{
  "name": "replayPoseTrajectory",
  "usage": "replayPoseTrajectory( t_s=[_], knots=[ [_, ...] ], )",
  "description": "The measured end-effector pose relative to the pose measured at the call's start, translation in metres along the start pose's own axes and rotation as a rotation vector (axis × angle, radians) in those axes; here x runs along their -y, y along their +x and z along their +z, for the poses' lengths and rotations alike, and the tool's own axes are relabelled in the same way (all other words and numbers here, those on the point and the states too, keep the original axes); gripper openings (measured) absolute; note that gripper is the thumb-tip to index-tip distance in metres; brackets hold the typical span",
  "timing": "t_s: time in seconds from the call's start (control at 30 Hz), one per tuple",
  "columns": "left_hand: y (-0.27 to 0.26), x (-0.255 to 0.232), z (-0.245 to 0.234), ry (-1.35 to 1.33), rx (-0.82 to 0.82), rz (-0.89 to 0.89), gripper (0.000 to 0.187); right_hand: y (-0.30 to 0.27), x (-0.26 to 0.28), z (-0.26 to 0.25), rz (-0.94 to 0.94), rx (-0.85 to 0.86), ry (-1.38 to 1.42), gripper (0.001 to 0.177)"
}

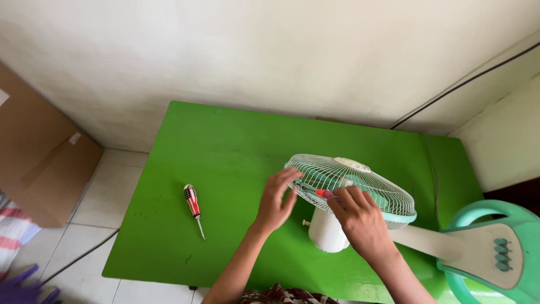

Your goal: The person repositions a teal and white table fan on a green table, then uses a screwdriver to loosen and remove screws from the fan's front grille. The front grille is detached and placed on the table, and the person handles a small screw.

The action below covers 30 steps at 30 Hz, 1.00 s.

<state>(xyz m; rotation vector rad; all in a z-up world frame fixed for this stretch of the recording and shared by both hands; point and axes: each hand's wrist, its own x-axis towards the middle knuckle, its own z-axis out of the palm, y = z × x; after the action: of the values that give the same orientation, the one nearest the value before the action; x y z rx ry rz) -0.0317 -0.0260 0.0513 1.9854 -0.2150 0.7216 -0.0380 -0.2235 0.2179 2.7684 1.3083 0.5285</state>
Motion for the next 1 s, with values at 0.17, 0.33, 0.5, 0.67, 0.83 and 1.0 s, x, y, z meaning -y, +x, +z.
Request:
replayPoseTrajectory(
  t_s=[0.17,0.33,0.5,0.67,0.83,1.0],
  knots=[
    [0.016,-0.041,-0.006,-0.082,0.268,0.217,0.033,0.001,0.0,-0.001,-0.064,-0.06,0.097,0.056],
    [0.039,-0.05,-0.008,0.039,0.333,0.264,0.034,-0.004,-0.001,0.0,-0.172,-0.105,0.183,0.054],
    [0.054,-0.053,-0.008,0.024,0.192,0.291,0.034,-0.007,-0.02,0.008,0.09,-0.344,0.42,0.053],
    [0.045,-0.056,0.017,0.1,0.131,0.242,0.036,-0.014,-0.029,0.034,0.284,-0.385,0.612,0.042],
    [0.033,-0.043,0.03,0.056,0.024,0.053,0.038,-0.009,-0.028,0.044,0.274,-0.426,0.675,0.044],
    [0.038,-0.047,0.024,0.156,-0.017,0.074,0.03,0.003,-0.024,0.051,0.138,-0.317,0.695,0.039]
  ],
)
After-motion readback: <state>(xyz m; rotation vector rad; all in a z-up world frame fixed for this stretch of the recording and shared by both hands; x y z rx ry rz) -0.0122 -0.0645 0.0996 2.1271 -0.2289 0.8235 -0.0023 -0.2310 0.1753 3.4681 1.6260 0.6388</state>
